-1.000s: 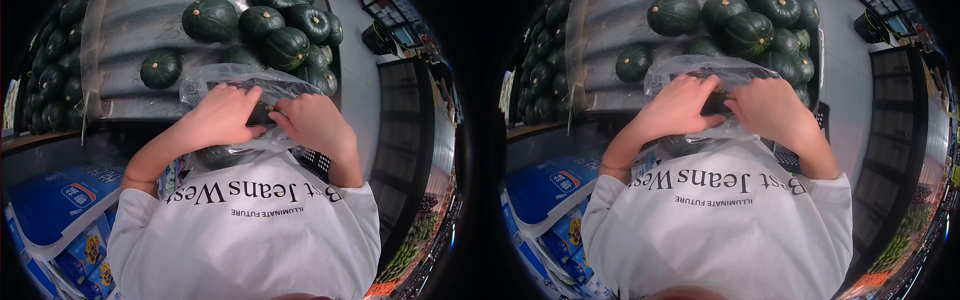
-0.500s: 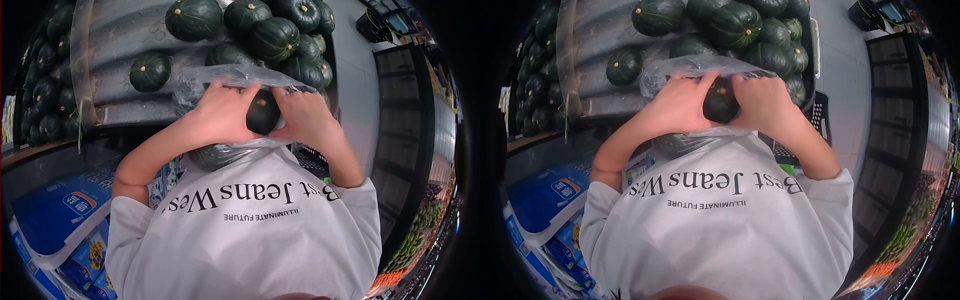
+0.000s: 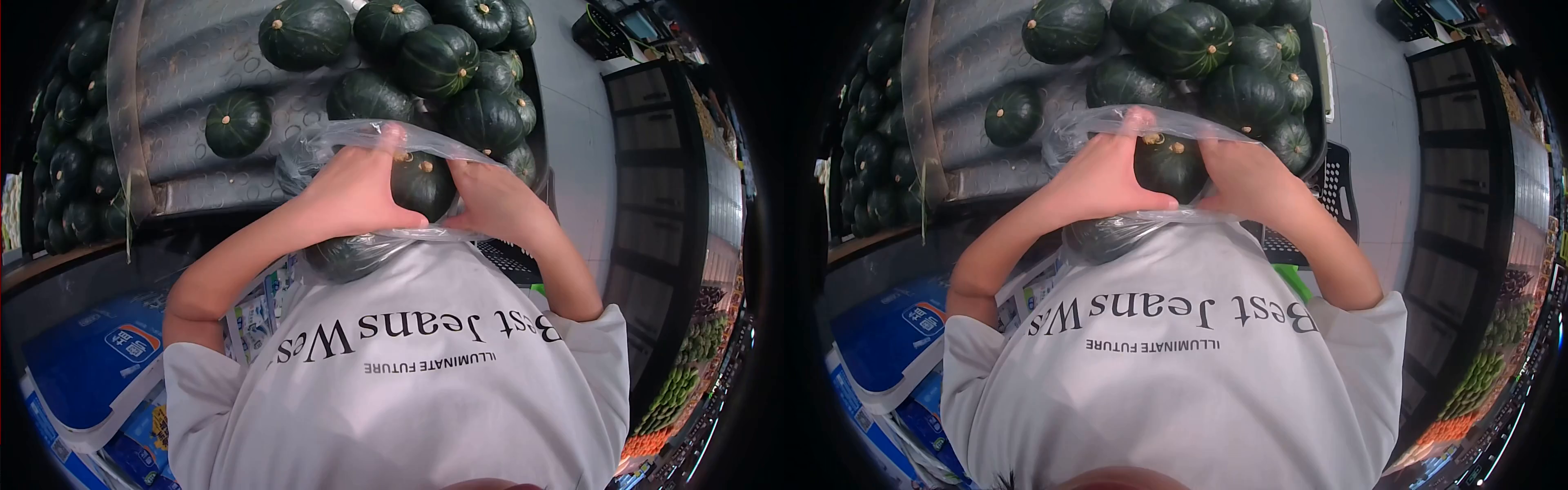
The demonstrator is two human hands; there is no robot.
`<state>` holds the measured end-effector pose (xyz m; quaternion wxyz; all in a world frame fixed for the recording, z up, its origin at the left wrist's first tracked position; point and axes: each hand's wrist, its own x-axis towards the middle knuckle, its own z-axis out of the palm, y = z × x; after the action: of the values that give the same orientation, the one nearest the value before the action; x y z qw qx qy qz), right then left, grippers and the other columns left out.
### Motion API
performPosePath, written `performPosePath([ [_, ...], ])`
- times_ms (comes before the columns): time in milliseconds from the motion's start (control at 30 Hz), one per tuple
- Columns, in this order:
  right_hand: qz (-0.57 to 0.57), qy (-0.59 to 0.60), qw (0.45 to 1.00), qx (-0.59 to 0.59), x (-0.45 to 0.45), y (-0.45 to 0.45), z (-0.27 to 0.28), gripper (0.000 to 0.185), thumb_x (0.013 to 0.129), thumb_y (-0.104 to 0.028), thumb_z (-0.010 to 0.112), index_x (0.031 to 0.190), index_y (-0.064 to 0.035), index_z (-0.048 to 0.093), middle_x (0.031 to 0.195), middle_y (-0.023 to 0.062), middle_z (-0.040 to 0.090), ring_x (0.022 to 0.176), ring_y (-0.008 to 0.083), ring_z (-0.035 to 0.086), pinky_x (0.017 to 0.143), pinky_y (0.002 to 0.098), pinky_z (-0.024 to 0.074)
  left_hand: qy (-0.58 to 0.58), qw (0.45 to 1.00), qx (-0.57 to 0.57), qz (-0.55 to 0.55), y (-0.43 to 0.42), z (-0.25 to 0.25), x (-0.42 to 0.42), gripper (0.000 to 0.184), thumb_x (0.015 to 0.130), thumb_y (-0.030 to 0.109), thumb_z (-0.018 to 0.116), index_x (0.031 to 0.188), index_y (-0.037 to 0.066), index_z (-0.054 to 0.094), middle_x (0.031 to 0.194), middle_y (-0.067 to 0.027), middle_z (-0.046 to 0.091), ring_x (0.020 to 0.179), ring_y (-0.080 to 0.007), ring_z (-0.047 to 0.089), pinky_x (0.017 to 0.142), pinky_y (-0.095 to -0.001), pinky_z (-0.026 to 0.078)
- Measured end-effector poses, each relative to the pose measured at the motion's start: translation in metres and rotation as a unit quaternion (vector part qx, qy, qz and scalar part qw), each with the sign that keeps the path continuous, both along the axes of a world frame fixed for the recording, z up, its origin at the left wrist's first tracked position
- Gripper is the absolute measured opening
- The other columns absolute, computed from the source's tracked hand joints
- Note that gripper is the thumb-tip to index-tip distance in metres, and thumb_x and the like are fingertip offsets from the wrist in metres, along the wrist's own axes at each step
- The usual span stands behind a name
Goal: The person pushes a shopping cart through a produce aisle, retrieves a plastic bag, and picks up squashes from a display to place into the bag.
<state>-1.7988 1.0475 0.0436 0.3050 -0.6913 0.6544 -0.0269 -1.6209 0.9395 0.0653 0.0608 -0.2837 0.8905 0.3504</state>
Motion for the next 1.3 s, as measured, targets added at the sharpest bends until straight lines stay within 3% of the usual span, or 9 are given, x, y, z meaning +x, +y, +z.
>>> performPosePath([
  [233,0.015,-0.269,0.960,-0.075,-0.011,-0.007,-0.037,0.093,0.063,-0.028,0.083,0.134,0.0026,0.031,0.119,0.0200,0.052,0.096,0.0262,0.058,0.079,0.0344,0.0498,-0.095,0.991,0.083,-0.038,-0.013,0.012,-0.006,0.092,0.062,0.036,0.080,0.129,-0.003,0.030,0.106,-0.0276,0.057,0.099,-0.0392,0.059,0.087,-0.0415,0.045],
  [267,-0.098,-0.416,0.895,0.125,-0.013,-0.003,-0.038,0.099,0.064,-0.030,0.084,0.138,0.0015,0.025,0.118,0.0159,0.049,0.087,0.0196,0.058,0.069,0.0303,0.0516,-0.099,0.990,0.089,-0.056,-0.014,0.013,-0.005,0.093,0.062,0.036,0.080,0.130,-0.003,0.030,0.108,-0.0279,0.056,0.101,-0.0395,0.058,0.088,-0.0414,0.045],
  [367,-0.107,-0.440,0.885,0.110,-0.009,-0.003,-0.034,0.108,0.063,-0.038,0.083,0.140,0.0020,0.019,0.115,0.0192,0.050,0.074,0.0151,0.061,0.059,0.0268,0.0530,-0.054,0.994,0.057,-0.081,-0.014,0.002,-0.001,0.095,0.061,0.035,0.080,0.132,-0.002,0.029,0.113,-0.0285,0.054,0.107,-0.0407,0.054,0.091,-0.0418,0.043],
  [600,-0.257,-0.579,0.740,0.227,-0.009,0.004,-0.050,0.101,0.067,-0.023,0.082,0.142,0.0001,0.017,0.108,0.0131,0.052,0.065,0.0130,0.060,0.053,0.0237,0.0509,-0.040,0.997,-0.032,-0.060,0.002,-0.009,0.001,0.096,0.057,0.034,0.081,0.133,0.002,0.032,0.124,-0.0239,0.049,0.116,-0.0410,0.047,0.096,-0.0430,0.039],
  [700,-0.243,-0.552,0.760,0.242,-0.006,0.003,-0.042,0.105,0.062,-0.018,0.085,0.142,-0.0009,0.019,0.116,0.0134,0.050,0.086,0.0168,0.061,0.072,0.0283,0.0529,-0.024,0.997,-0.058,-0.037,0.012,-0.009,0.003,0.096,0.054,0.033,0.084,0.131,0.003,0.036,0.126,-0.0209,0.049,0.118,-0.0395,0.045,0.098,-0.0419,0.038],
  [900,-0.222,-0.667,0.708,0.062,0.007,0.018,-0.053,0.115,0.050,-0.010,0.087,0.144,-0.0034,0.019,0.139,0.0086,0.035,0.133,0.0202,0.028,0.112,0.0349,0.0204,0.126,0.991,0.028,0.014,0.014,-0.007,0.014,0.096,0.046,0.026,0.089,0.129,0.006,0.044,0.125,-0.0167,0.050,0.121,-0.0351,0.044,0.103,-0.0414,0.034],
  [1033,-0.228,-0.706,0.669,0.040,0.013,0.022,-0.041,0.118,0.050,-0.009,0.086,0.145,-0.0039,0.016,0.140,0.0086,0.033,0.132,0.0202,0.030,0.111,0.0357,0.0235,0.192,0.980,0.039,0.029,0.014,-0.002,0.015,0.097,0.045,0.025,0.090,0.130,0.007,0.045,0.125,-0.0134,0.050,0.121,-0.0299,0.045,0.103,-0.0391,0.033],
  [1200,-0.236,-0.701,0.668,0.080,0.006,0.026,-0.023,0.114,0.059,-0.027,0.084,0.145,-0.0036,0.014,0.139,0.0097,0.034,0.131,0.0207,0.032,0.110,0.0358,0.0246,0.270,0.955,0.111,0.047,0.009,-0.003,0.018,0.097,0.047,0.023,0.089,0.132,0.007,0.044,0.125,-0.0119,0.048,0.119,-0.0245,0.045,0.102,-0.0347,0.034],
  [1300,-0.229,-0.697,0.677,0.067,0.007,0.023,-0.039,0.111,0.062,-0.035,0.082,0.145,-0.0028,0.015,0.140,0.0114,0.033,0.132,0.0216,0.031,0.109,0.0360,0.0245,0.263,0.946,0.169,0.086,0.004,-0.004,0.014,0.094,0.055,0.036,0.087,0.132,0.006,0.043,0.126,-0.0172,0.050,0.121,-0.0314,0.046,0.101,-0.0401,0.037],
])
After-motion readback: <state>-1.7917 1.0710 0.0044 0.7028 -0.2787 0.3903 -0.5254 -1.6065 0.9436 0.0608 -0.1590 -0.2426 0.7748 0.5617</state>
